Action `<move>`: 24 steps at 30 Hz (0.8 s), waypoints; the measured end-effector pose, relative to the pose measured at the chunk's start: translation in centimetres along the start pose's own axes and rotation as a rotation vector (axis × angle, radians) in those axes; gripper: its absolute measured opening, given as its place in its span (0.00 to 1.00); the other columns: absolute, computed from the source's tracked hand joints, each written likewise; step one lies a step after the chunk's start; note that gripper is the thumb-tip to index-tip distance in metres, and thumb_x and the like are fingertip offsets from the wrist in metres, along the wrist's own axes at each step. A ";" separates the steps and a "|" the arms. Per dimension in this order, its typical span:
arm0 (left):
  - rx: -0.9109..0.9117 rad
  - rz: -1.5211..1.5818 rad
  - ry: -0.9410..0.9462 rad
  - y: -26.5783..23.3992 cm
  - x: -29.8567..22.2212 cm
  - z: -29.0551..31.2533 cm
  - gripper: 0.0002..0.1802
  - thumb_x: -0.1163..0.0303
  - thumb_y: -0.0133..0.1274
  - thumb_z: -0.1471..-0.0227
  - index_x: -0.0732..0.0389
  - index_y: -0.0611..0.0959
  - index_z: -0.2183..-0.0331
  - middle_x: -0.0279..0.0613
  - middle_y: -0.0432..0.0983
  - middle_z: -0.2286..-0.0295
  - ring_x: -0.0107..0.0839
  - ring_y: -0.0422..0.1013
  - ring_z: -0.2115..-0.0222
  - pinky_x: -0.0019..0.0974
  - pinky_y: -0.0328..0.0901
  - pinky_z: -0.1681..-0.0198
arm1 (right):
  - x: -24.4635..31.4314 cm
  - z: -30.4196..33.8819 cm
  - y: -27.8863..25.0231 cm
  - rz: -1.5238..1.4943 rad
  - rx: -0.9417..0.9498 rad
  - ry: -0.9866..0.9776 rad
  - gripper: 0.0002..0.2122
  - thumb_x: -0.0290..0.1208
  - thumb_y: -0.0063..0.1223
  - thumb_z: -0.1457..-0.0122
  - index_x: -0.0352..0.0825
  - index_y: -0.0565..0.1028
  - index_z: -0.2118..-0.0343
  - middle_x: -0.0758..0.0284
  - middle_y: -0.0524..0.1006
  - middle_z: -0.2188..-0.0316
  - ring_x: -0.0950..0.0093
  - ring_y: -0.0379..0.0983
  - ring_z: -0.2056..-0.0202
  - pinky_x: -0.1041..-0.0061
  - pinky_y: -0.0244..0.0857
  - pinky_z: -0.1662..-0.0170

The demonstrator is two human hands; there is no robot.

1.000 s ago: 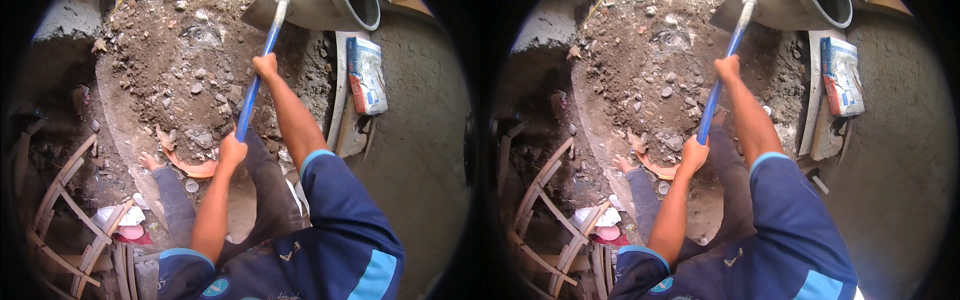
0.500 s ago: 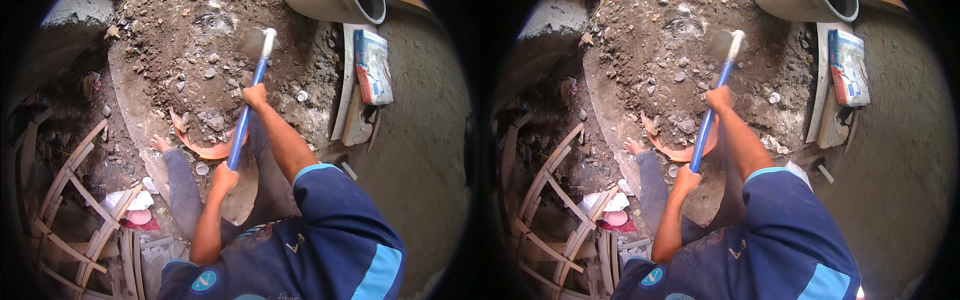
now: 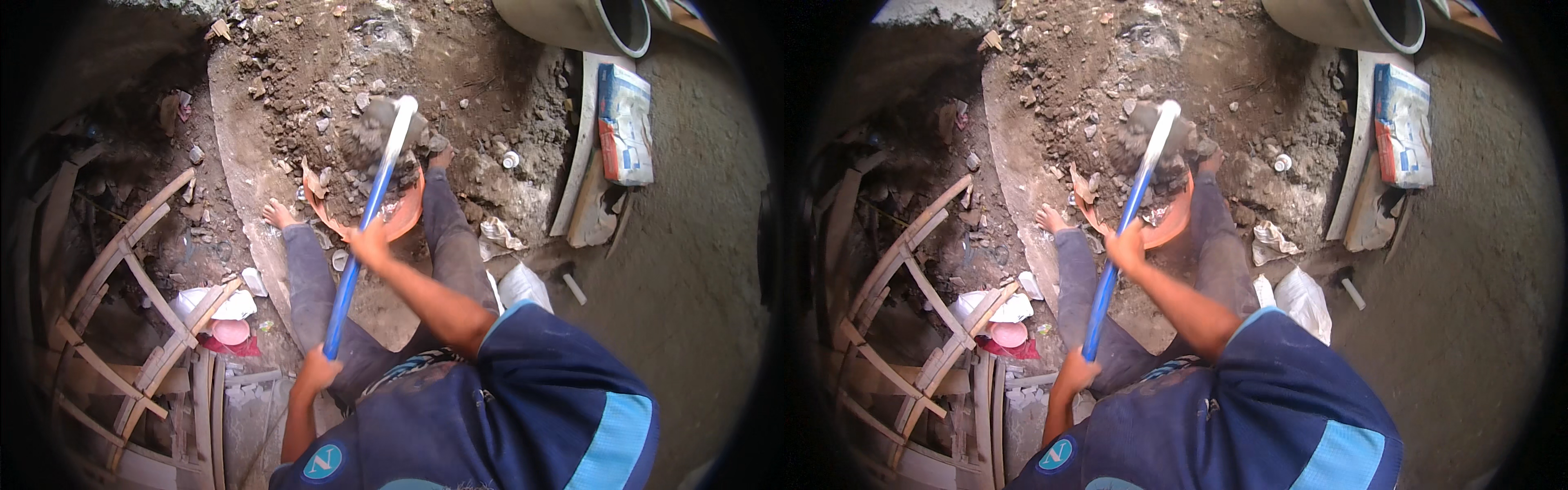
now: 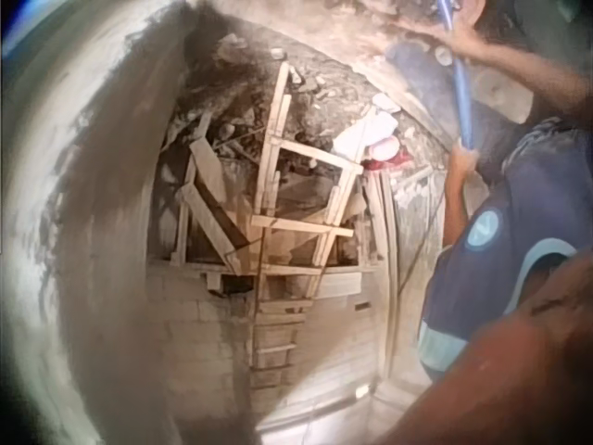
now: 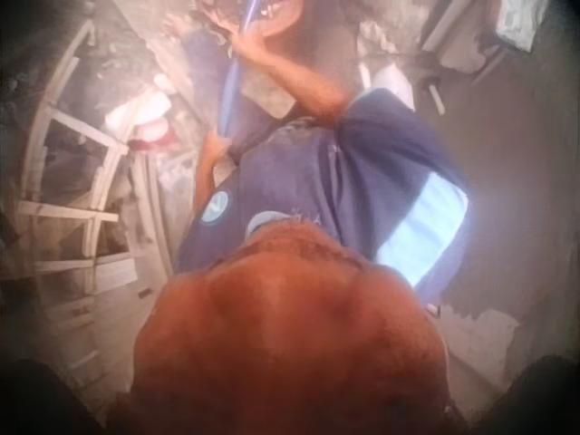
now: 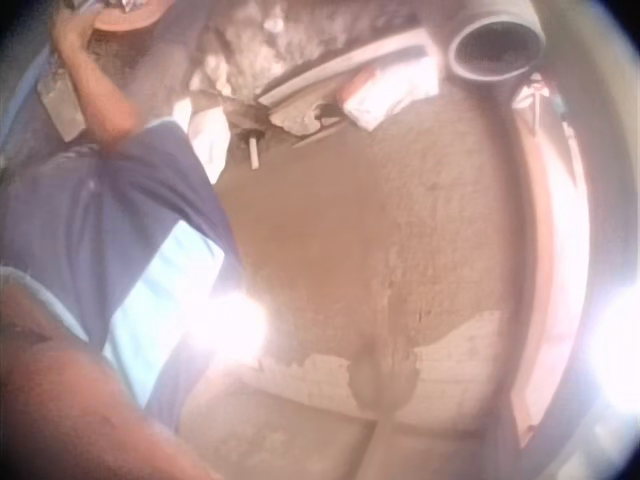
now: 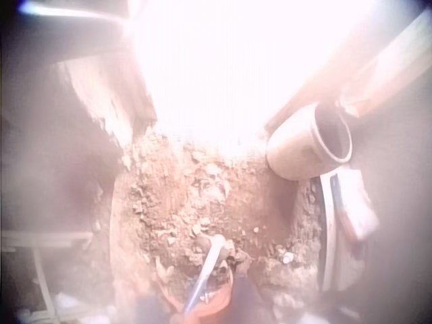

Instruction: The person fills a plastic bucket with dirt by hand from a white bag, and later uses a spade to shovel loose dirt into the bucket.

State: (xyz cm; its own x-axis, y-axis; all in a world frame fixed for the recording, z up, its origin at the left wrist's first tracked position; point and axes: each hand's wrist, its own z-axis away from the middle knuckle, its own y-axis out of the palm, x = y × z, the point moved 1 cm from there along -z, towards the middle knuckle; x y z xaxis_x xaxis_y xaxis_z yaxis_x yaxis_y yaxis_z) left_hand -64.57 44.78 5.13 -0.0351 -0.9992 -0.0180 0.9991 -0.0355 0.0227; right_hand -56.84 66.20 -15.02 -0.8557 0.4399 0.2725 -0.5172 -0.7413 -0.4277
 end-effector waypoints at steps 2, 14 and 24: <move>0.017 -0.043 -0.058 -0.7 3.0 3.2 0.12 0.71 0.54 0.64 0.65 0.77 0.72 0.48 0.73 0.81 0.39 0.72 0.78 0.40 0.65 0.72 | -1.9 4.1 1.7 -0.036 0.160 0.013 0.27 0.32 0.55 0.54 0.24 0.59 0.53 0.45 0.72 0.63 0.51 0.72 0.60 0.58 0.67 0.56; -0.361 -0.014 0.298 0.4 -7.3 -10.3 0.14 0.71 0.54 0.61 0.62 0.76 0.66 0.58 0.75 0.73 0.56 0.73 0.68 0.49 0.66 0.67 | 5.9 -9.1 -6.1 -0.121 -0.143 -0.126 0.20 0.29 0.51 0.57 0.24 0.63 0.60 0.47 0.73 0.67 0.51 0.73 0.64 0.57 0.67 0.59; -0.295 0.426 0.286 1.2 -20.2 -17.4 0.13 0.72 0.50 0.60 0.70 0.77 0.69 0.58 0.76 0.77 0.50 0.75 0.72 0.44 0.67 0.67 | 19.2 -19.9 -6.3 0.296 -0.172 -0.280 0.21 0.27 0.54 0.52 0.24 0.62 0.57 0.45 0.75 0.61 0.54 0.74 0.56 0.63 0.68 0.52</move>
State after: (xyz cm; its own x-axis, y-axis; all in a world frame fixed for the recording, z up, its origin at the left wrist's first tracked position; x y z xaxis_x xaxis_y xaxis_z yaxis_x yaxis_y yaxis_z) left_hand -62.30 65.18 -11.90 0.3378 -0.8784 -0.3380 0.8893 0.4156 -0.1911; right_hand -70.26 89.43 -24.24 -0.9428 0.0497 0.3296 -0.2656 -0.7095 -0.6528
